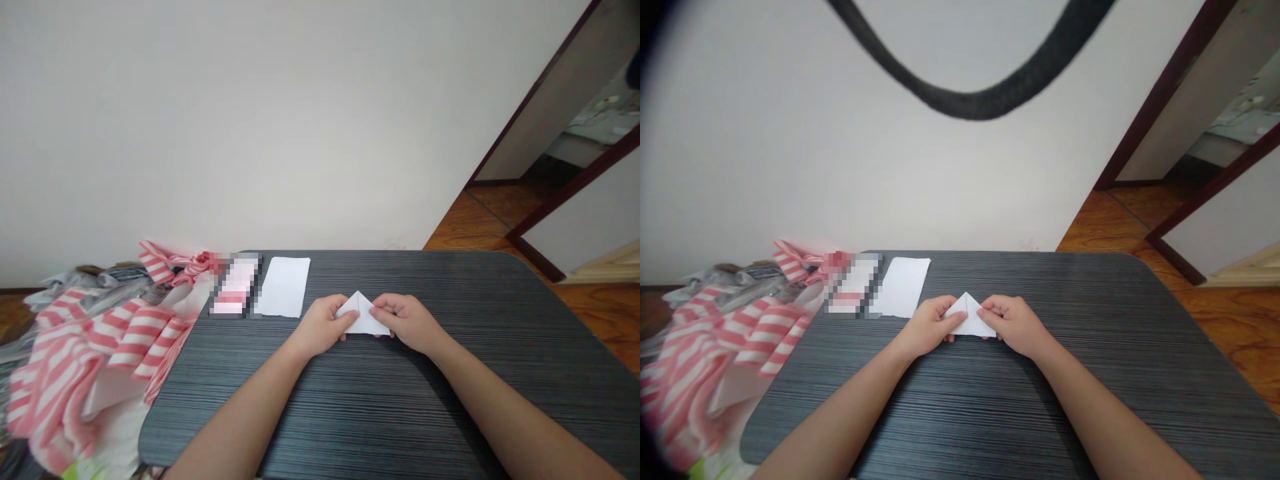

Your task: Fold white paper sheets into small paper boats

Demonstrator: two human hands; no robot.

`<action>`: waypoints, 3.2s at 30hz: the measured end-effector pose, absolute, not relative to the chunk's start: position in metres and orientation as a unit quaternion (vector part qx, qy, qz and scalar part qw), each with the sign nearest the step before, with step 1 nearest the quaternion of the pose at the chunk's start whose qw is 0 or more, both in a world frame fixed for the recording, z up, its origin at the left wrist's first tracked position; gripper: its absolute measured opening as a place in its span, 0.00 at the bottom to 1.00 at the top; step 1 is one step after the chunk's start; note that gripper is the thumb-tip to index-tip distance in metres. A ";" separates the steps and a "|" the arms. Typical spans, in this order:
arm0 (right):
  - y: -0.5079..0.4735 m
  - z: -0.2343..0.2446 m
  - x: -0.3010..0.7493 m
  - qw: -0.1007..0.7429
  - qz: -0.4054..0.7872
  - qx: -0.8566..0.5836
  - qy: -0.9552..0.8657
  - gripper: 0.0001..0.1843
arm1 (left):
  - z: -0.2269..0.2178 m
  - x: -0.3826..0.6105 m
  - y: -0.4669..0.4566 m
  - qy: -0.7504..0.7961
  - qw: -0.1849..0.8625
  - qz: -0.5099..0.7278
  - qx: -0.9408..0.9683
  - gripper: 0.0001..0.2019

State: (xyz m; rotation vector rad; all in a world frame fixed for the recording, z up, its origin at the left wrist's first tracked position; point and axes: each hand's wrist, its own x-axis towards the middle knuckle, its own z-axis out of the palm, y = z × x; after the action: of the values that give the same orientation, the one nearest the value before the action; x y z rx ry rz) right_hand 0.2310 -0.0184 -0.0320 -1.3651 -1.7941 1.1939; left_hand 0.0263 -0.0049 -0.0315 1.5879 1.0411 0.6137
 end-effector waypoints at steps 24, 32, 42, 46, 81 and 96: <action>-0.023 -0.039 0.233 0.314 0.415 -0.435 -0.735 0.19 | -0.039 0.025 0.001 0.447 0.566 0.276 0.635 0.18; -0.020 -0.038 0.236 0.294 0.328 -0.421 -0.793 0.11 | -0.041 0.026 0.001 0.451 0.555 0.281 0.640 0.17; -0.019 -0.031 0.233 0.310 0.299 -0.376 -0.820 0.05 | -0.039 0.027 0.000 0.452 0.554 0.275 0.643 0.16; -0.018 -0.031 0.233 0.316 0.300 -0.378 -0.817 0.05 | -0.038 0.029 -0.002 0.445 0.563 0.277 0.639 0.15; -0.015 -0.035 0.235 0.339 0.287 -0.511 -0.736 0.08 | -0.033 0.028 -0.003 0.391 0.600 0.285 0.637 0.23; -0.018 -0.044 0.233 0.386 0.334 -0.528 -0.679 0.08 | -0.035 0.027 0.001 0.402 0.604 0.277 0.629 0.12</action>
State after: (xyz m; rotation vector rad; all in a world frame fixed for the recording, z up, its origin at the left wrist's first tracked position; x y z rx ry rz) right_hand 0.2334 -0.0178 -0.0444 -1.3444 -1.7292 0.8493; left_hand 0.0267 0.0006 -0.0345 1.4567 0.9306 0.6413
